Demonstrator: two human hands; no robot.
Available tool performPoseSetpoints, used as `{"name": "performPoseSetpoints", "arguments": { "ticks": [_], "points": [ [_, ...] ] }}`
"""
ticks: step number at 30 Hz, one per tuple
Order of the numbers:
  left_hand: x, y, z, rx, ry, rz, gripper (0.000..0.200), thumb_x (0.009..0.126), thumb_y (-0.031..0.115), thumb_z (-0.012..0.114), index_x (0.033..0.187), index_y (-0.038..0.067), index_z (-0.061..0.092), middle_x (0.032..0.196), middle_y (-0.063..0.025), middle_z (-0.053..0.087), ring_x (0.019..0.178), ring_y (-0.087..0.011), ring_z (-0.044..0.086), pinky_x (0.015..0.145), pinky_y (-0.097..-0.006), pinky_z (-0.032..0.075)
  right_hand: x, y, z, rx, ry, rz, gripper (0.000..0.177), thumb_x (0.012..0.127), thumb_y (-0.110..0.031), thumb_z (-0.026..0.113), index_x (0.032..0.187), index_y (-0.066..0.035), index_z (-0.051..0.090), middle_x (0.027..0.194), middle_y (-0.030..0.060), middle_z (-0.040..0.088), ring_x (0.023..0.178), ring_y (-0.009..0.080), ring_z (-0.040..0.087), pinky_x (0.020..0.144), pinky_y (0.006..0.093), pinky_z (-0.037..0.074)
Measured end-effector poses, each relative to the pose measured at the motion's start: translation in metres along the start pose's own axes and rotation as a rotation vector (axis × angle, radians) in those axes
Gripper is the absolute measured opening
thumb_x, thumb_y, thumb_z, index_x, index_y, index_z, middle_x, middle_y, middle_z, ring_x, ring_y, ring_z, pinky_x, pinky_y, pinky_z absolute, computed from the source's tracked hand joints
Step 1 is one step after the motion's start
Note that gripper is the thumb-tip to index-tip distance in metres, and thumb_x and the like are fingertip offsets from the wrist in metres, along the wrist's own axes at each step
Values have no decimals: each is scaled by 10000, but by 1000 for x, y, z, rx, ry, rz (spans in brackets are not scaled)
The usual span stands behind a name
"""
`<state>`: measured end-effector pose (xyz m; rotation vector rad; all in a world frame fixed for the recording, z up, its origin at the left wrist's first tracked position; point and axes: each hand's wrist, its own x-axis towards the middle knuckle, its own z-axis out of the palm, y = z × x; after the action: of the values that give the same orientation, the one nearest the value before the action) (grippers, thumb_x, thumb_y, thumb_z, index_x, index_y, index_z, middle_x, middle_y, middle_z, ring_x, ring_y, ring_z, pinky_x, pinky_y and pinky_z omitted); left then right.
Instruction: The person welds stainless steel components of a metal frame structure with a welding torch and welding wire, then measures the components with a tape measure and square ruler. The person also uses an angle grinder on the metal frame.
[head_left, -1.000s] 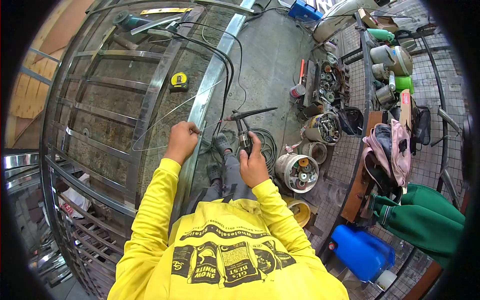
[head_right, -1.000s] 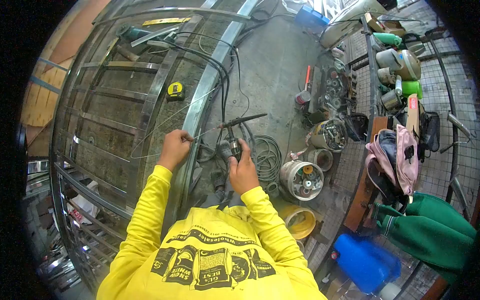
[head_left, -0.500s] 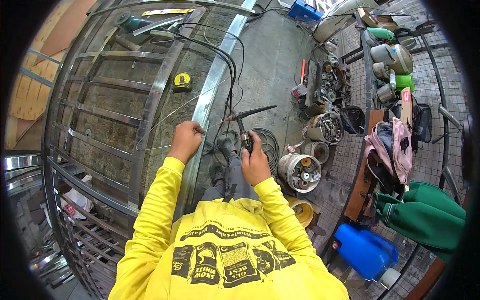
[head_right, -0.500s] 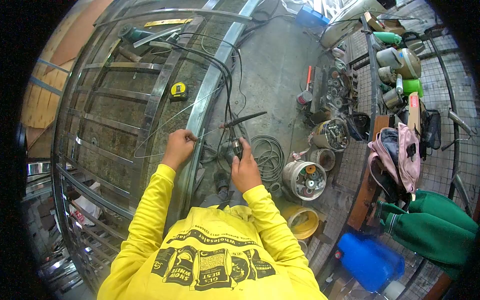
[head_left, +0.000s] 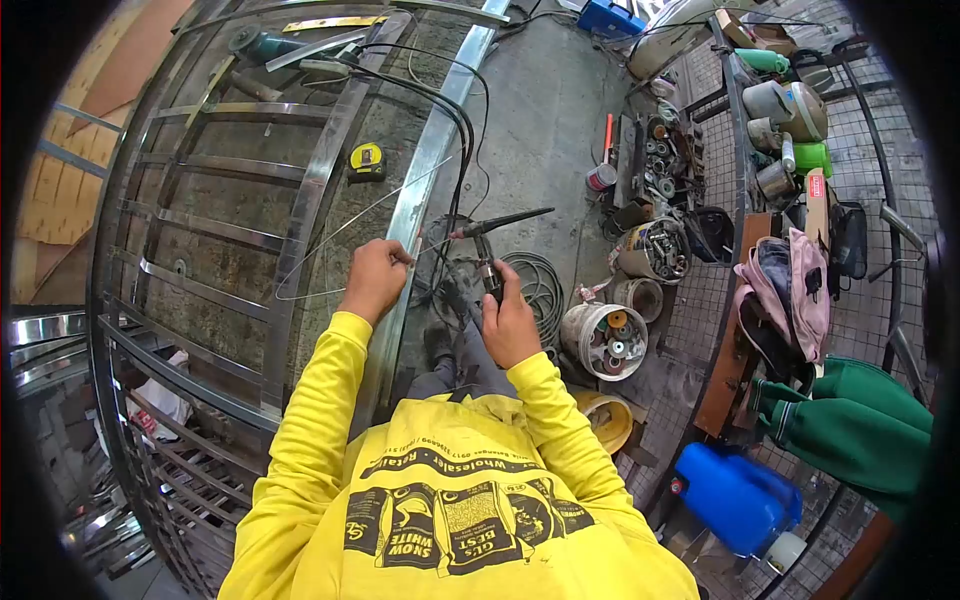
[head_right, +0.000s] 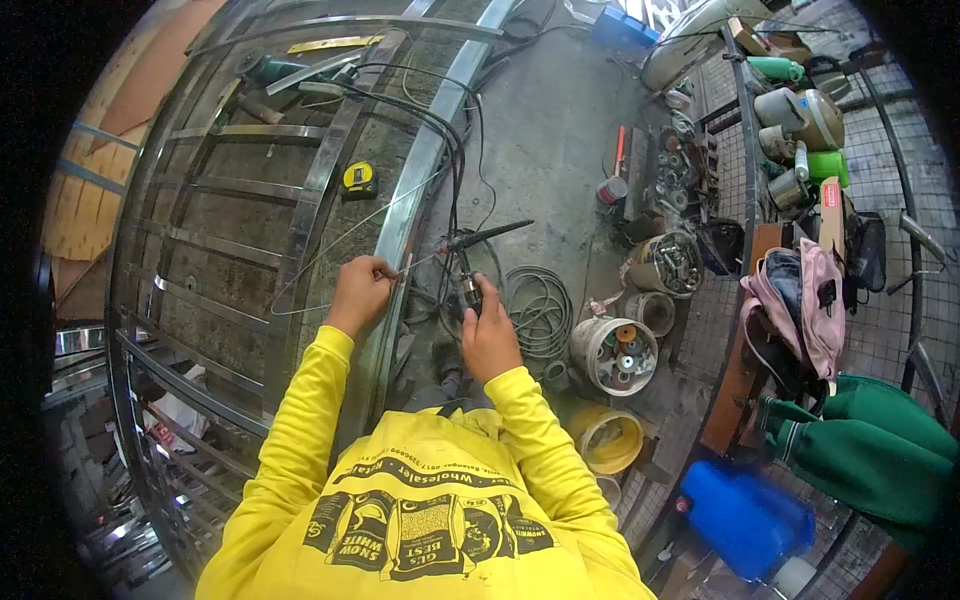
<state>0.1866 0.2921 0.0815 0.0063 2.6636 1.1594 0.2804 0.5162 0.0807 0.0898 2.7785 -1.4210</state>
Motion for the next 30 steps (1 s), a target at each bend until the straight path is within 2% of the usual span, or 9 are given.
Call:
{"name": "performPoseSetpoints", "arguments": {
  "ticks": [2,6,9,13,16,21,23,27,30],
  "points": [
    [0,-13,6,-60,25,29,137,771,57,623,826,17,742,773,-222,679,742,-341,688,715,-379,537,-5,33,19,-104,42,-115,546,949,-105,532,1439,-83,295,1129,289,611,993,465,631,830,478,503],
    [-4,7,-2,-49,23,-25,121,769,53,639,829,16,737,771,-222,676,741,-334,686,703,-373,529,-2,-16,-3,40,-32,139,550,950,-85,523,1442,-108,279,1109,289,616,931,486,638,783,492,511],
    [-1,3,0,-32,16,-30,152,735,32,620,828,17,739,781,-228,674,753,-356,679,722,-388,528,-2,-21,-8,79,-53,135,568,956,-72,504,1460,-81,242,1251,333,548,1074,511,587,891,505,490],
    [0,-6,3,-23,19,-9,159,726,34,614,823,17,739,780,-229,672,763,-366,678,736,-405,530,-3,-19,-7,64,-54,160,568,955,-76,507,1459,-76,244,1258,331,546,1069,511,591,891,502,492],
    [0,-4,2,-10,7,4,170,729,40,600,824,17,739,793,-237,671,789,-384,674,752,-421,530,-3,-14,-6,43,31,65,564,954,-83,518,1454,-85,257,1113,311,610,941,506,629,815,496,507],
    [1,-12,6,10,67,85,166,728,64,602,814,20,738,816,-248,661,819,-418,651,765,-462,516,-8,-17,-15,63,88,93,568,944,-99,526,1455,-82,279,1171,337,588,1051,522,585,886,513,480],
    [2,-31,13,3,99,163,144,749,79,626,830,42,739,801,-221,652,802,-402,638,734,-459,505,-14,-6,-16,24,115,48,598,946,-102,507,1482,-70,243,1341,351,478,1203,509,515,1002,495,433],
    [-1,31,-49,-108,337,250,140,783,57,660,910,41,718,826,-160,630,762,-333,625,720,-429,505,-20,-9,-39,95,183,149,609,928,-121,515,1476,-75,254,1199,349,575,1091,520,581,941,501,472],
    [-11,60,-128,32,605,241,118,832,70,638,918,39,714,882,-164,624,834,-330,618,769,-417,496,-22,-19,-63,87,224,217,617,921,-125,527,1470,-69,251,1242,348,544,1106,524,569,954,503,461]
  ]
}}
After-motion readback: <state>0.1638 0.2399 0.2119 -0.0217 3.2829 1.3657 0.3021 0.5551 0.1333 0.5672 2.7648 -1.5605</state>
